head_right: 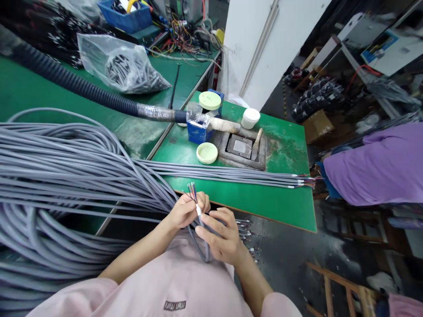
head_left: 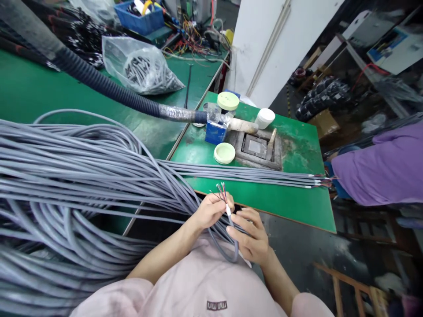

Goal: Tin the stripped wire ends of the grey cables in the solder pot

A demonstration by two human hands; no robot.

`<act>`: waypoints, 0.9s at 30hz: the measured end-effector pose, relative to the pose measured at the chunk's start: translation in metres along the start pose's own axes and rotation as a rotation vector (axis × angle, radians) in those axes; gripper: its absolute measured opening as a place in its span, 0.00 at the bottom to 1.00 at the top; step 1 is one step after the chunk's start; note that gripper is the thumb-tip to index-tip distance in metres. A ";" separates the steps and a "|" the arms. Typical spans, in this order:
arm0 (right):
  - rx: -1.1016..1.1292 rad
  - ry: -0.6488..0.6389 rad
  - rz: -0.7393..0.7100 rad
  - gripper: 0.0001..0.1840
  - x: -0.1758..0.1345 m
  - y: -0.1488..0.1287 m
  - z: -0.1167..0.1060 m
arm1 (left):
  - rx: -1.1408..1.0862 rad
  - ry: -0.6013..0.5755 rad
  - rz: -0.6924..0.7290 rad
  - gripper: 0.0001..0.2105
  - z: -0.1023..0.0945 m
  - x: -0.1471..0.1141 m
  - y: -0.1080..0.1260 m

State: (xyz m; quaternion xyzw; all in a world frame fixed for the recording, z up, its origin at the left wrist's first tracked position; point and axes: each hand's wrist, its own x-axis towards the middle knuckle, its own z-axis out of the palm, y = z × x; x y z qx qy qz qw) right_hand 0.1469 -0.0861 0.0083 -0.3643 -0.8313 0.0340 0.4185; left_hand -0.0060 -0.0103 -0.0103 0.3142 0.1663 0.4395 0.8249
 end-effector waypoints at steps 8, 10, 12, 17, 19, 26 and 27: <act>0.033 0.023 0.035 0.19 0.000 -0.001 -0.001 | 0.039 -0.009 -0.041 0.21 0.000 0.004 -0.004; 0.075 0.036 0.060 0.21 -0.002 0.001 0.000 | 0.042 0.002 -0.044 0.20 0.001 0.006 -0.005; 0.115 0.042 0.081 0.23 -0.005 0.004 0.002 | 0.052 0.022 -0.031 0.19 0.002 0.008 -0.005; 0.144 0.033 0.125 0.26 -0.008 0.008 0.003 | 0.056 0.103 -0.032 0.19 0.006 0.012 -0.005; 0.148 0.035 0.131 0.27 -0.007 0.007 0.003 | 0.061 0.127 -0.042 0.19 0.008 0.012 -0.005; 0.152 0.045 0.130 0.26 -0.008 0.001 0.003 | 0.011 0.156 -0.028 0.18 0.015 0.009 -0.005; 0.149 0.043 0.130 0.25 -0.009 0.000 0.003 | 0.015 0.162 -0.030 0.17 0.015 0.008 -0.005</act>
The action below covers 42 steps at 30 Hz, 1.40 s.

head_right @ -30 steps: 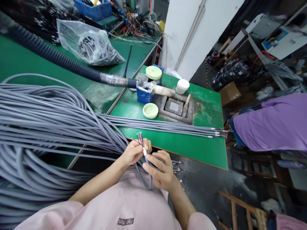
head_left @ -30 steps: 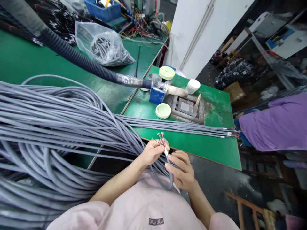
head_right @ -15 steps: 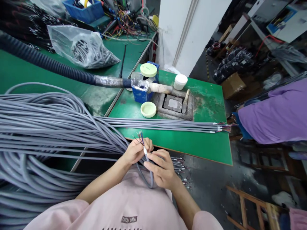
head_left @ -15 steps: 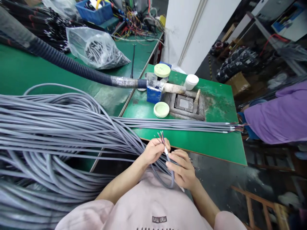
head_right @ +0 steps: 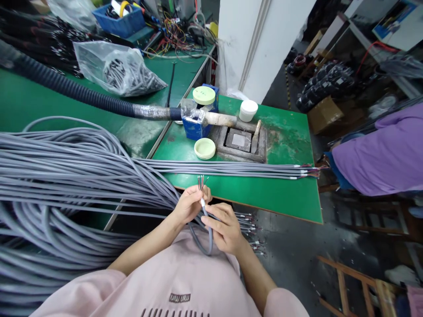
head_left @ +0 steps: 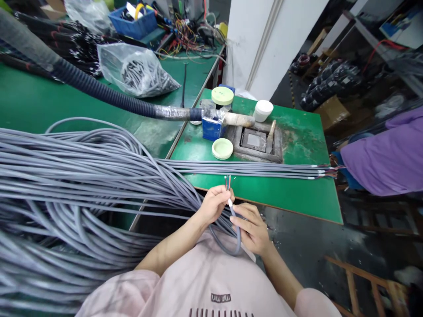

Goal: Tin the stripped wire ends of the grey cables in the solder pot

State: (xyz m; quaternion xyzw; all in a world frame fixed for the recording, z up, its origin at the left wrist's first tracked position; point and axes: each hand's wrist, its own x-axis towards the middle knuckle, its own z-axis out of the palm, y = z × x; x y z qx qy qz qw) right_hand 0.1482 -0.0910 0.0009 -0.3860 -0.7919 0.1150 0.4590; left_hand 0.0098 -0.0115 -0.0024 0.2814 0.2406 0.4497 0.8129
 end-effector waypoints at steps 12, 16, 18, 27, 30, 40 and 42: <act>-0.681 0.160 0.438 0.11 -0.087 -0.021 -0.066 | 1.271 -0.229 0.438 0.11 -0.003 0.022 0.018; -0.620 0.102 0.671 0.10 -0.113 -0.033 -0.069 | 1.787 -0.198 0.526 0.13 0.004 0.042 0.011; -0.466 0.108 0.735 0.10 -0.108 -0.035 -0.057 | 1.944 -0.177 0.518 0.14 0.008 0.047 0.006; 0.445 0.063 0.957 0.12 -0.041 -0.005 0.006 | 2.097 -0.222 0.470 0.09 0.024 0.065 0.004; 0.844 0.136 1.045 0.17 -0.022 0.008 0.018 | 2.051 -0.271 0.437 0.08 0.025 0.063 0.005; 0.492 0.982 0.747 0.16 -0.003 0.037 -0.084 | 1.429 -0.513 0.336 0.07 0.019 0.004 0.023; 0.346 0.778 0.729 0.15 -0.008 0.023 -0.090 | 1.290 -0.490 0.270 0.08 0.014 -0.001 0.018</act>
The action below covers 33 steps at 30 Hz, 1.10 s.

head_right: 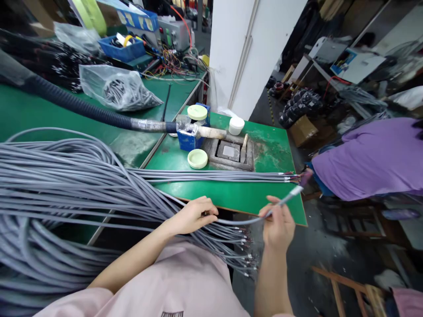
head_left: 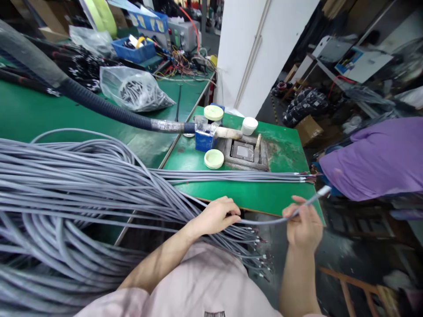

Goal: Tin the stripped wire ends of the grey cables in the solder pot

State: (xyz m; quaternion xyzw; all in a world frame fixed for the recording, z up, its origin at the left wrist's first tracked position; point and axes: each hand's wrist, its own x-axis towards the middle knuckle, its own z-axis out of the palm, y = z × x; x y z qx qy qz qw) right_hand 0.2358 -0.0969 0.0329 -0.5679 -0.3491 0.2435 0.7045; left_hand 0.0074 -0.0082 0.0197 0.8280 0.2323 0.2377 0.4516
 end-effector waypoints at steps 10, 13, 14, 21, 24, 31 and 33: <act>-0.464 -0.810 0.115 0.16 -0.064 -0.001 0.044 | -0.932 0.234 -0.321 0.16 0.014 -0.001 0.001; -0.459 -0.845 0.143 0.16 -0.064 0.001 0.046 | -1.037 0.271 -0.382 0.16 0.017 -0.003 0.003; -0.462 -0.848 0.154 0.16 -0.064 0.002 0.046 | -1.063 0.266 -0.391 0.16 0.019 -0.004 0.003; -0.370 -0.812 0.258 0.17 -0.062 0.009 0.046 | -1.116 0.350 -0.387 0.14 0.022 -0.002 -0.001; -0.311 -0.820 0.296 0.17 -0.061 0.013 0.045 | -1.124 0.417 -0.405 0.13 0.019 0.000 -0.005; -0.347 -0.821 0.301 0.16 -0.062 0.012 0.050 | -1.084 0.405 -0.394 0.15 0.017 0.002 0.000; -0.390 -0.735 0.235 0.16 -0.063 0.013 0.053 | -1.090 0.356 -0.405 0.16 0.020 0.003 0.005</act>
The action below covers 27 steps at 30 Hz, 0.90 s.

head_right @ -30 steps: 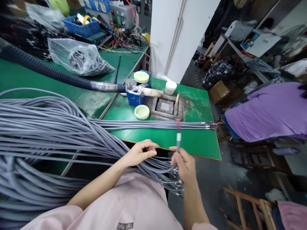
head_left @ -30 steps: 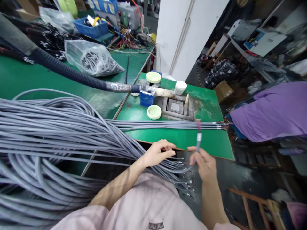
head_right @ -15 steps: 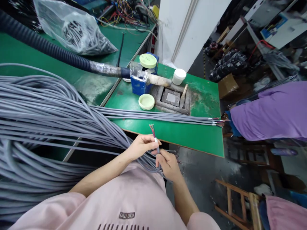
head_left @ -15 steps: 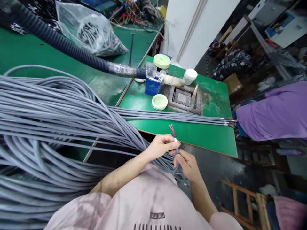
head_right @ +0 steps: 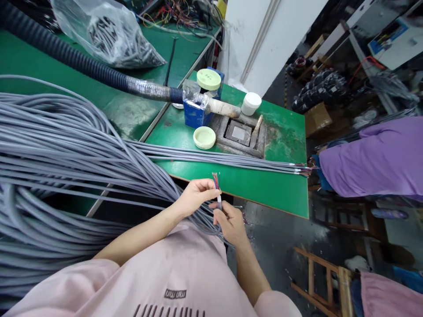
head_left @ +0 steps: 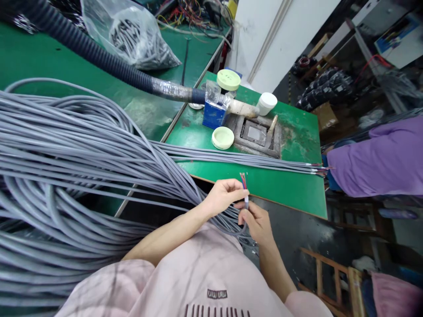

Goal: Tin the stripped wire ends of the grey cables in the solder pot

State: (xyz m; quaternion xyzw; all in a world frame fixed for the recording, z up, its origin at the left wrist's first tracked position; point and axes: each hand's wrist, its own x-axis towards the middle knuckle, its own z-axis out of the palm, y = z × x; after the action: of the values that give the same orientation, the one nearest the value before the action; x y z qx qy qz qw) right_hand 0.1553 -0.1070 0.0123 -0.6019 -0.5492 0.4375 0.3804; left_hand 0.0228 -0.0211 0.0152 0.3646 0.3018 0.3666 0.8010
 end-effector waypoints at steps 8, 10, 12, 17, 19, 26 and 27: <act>0.449 0.161 0.038 0.21 0.010 0.012 0.017 | -0.104 0.054 0.049 0.14 0.006 0.002 -0.006; 0.542 0.130 0.067 0.21 0.012 0.012 0.019 | -0.145 0.101 0.045 0.14 0.005 0.004 -0.006; 0.611 0.099 0.087 0.21 0.013 0.011 0.021 | -0.173 0.109 0.032 0.14 0.004 0.005 -0.007; 0.700 0.038 0.121 0.21 0.015 0.009 0.023 | -0.185 0.103 0.000 0.14 0.003 0.007 -0.009; 0.716 0.022 0.127 0.22 0.016 0.009 0.024 | -0.187 0.104 -0.019 0.15 0.003 0.007 -0.010; 0.727 0.032 0.134 0.22 0.016 0.009 0.029 | -0.229 0.112 -0.024 0.15 0.001 0.008 -0.018; 0.734 0.029 0.130 0.22 0.016 0.010 0.029 | -0.236 0.112 -0.022 0.15 0.001 0.008 -0.020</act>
State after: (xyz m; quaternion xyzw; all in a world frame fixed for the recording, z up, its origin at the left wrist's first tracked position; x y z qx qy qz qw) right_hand 0.1314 -0.0928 -0.0086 -0.4650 -0.3109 0.6199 0.5503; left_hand 0.0350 -0.0241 -0.0021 0.2432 0.3048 0.4107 0.8241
